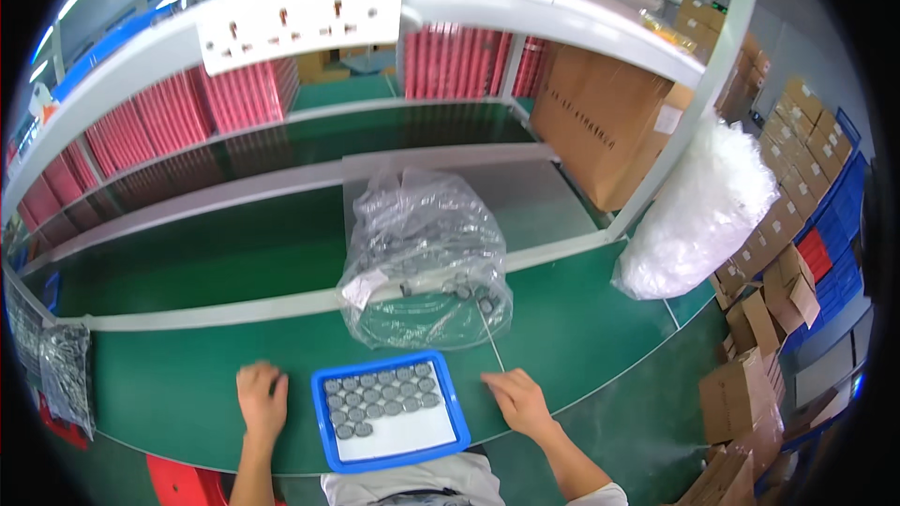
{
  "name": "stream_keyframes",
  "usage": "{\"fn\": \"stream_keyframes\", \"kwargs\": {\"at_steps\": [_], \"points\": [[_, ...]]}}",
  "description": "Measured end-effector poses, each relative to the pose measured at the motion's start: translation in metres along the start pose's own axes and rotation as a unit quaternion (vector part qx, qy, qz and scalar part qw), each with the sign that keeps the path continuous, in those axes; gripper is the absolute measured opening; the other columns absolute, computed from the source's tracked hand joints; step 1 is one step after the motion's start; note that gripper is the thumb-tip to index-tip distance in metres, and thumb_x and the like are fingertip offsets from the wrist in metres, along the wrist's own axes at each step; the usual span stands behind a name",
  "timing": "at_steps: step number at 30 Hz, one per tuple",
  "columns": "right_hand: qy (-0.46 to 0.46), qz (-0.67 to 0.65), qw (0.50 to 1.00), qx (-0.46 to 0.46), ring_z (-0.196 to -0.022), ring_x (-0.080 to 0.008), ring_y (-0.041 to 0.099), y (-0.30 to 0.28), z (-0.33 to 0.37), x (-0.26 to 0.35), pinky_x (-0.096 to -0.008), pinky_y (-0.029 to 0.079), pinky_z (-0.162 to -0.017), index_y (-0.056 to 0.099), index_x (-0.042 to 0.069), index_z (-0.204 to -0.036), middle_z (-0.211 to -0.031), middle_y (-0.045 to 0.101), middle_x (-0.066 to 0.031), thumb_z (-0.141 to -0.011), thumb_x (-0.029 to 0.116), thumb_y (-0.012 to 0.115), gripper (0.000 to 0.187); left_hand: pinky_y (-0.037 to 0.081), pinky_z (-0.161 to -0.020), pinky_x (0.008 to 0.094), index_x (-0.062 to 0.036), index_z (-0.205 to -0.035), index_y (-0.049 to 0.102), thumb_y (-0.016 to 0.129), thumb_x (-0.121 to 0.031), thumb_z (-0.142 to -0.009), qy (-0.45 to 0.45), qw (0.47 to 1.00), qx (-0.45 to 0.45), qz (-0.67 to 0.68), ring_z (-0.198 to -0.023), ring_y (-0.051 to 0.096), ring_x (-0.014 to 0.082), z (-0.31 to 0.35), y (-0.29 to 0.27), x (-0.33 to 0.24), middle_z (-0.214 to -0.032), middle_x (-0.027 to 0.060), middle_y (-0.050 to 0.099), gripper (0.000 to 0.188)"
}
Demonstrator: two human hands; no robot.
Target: The person is sorting and placing small electronic components into a blue organizational tray at a factory workbench.
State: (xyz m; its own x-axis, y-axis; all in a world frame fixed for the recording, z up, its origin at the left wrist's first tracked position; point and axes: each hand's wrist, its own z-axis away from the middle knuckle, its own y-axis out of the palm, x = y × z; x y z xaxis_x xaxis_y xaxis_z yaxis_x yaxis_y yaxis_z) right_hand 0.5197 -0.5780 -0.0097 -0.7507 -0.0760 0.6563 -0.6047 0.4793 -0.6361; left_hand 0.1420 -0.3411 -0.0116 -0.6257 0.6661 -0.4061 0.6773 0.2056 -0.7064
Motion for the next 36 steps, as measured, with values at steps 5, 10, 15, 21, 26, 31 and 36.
{"fn": "stream_keyframes", "kwargs": {"at_steps": [5,10,15,21,26,31,36], "points": [[0.001,0.019,1.0,-0.002,-0.093,-0.0315,0.065,0.014,-0.007,-0.011,-0.04,0.054,-0.082,0.072,0.004,-0.102,-0.1,0.073,-0.0107,-0.09,0.015,0.073,0.016,0.046,-0.095,0.0493,-0.0018,-0.102,0.067,0.073,-0.004,-0.075,0.036,0.999,-0.01,-0.024,-0.107,0.059,0.0394,0.056,0.003,0.018,-0.115,0.0184,0.064,0.027],[-0.043,0.035,0.998,0.012,-0.097,-0.0337,0.061,0.017,-0.002,-0.022,-0.0427,0.048,-0.089,0.069,0.007,-0.097,-0.099,0.069,-0.0098,-0.087,0.018,0.076,0.016,0.048,-0.093,0.0464,-0.0021,-0.101,0.068,0.074,-0.005,-0.076,0.02,0.999,-0.032,-0.012,-0.105,0.061,0.037,0.07,0.002,0.023,-0.111,0.0161,0.066,0.026],[-0.129,0.088,0.988,-0.001,-0.095,-0.0333,0.058,0.009,0.027,-0.033,-0.0413,0.047,-0.086,0.066,0.005,-0.092,-0.096,0.065,-0.0109,-0.079,0.014,0.081,0.022,0.048,-0.094,0.0441,-0.0039,-0.098,0.071,0.072,-0.006,-0.079,0.02,0.999,-0.03,-0.01,-0.104,0.063,0.0326,0.056,-0.003,0.004,-0.111,0.0112,0.067,0.019],[-0.07,0.164,0.982,0.064,-0.118,-0.037,0.053,0.015,0.03,-0.056,-0.0491,0.043,-0.102,0.074,0.01,-0.117,-0.126,0.066,-0.0122,-0.092,0.015,0.071,0.026,0.045,-0.096,0.045,-0.0068,-0.096,0.073,0.071,-0.011,-0.086,-0.006,0.998,-0.016,-0.058,-0.114,0.058,0.0308,0.057,-0.002,0.003,-0.119,0.0093,0.066,0.011],[0.126,0.174,0.976,0.02,-0.106,-0.0368,0.055,0.014,0.005,-0.006,-0.0428,0.044,-0.094,0.059,0.001,-0.097,-0.107,0.062,-0.0189,-0.079,0.012,0.081,0.03,0.044,-0.098,0.0448,-0.0053,-0.101,0.072,0.069,-0.013,-0.088,-0.013,0.999,0.007,-0.035,-0.114,0.06,0.0315,0.05,-0.005,0.01,-0.117,0.0121,0.068,0.015],[0.069,0.063,0.993,-0.066,-0.12,-0.0385,0.054,0.014,0.007,-0.006,-0.0454,0.042,-0.103,0.061,-0.001,-0.103,-0.121,0.064,-0.0193,-0.08,0.003,0.075,0.027,0.047,-0.098,0.0436,-0.0037,-0.102,0.07,0.071,-0.006,-0.085,-0.038,0.999,-0.018,0.004,-0.113,0.062,0.0325,0.044,-0.007,0.005,-0.113,0.0126,0.07,0.017],[-0.054,0.102,0.989,0.089,-0.118,-0.0379,0.057,0.0,0.012,-0.022,-0.0438,0.046,-0.1,0.066,0.0,-0.105,-0.124,0.065,-0.0166,-0.086,-0.007,0.064,0.02,0.048,-0.096,0.0439,-0.0032,-0.1,0.071,0.071,-0.005,-0.083,-0.008,0.997,-0.029,-0.067,-0.111,0.062,0.0323,0.055,-0.009,0.004,-0.114,0.0123,0.069,0.017]]}}
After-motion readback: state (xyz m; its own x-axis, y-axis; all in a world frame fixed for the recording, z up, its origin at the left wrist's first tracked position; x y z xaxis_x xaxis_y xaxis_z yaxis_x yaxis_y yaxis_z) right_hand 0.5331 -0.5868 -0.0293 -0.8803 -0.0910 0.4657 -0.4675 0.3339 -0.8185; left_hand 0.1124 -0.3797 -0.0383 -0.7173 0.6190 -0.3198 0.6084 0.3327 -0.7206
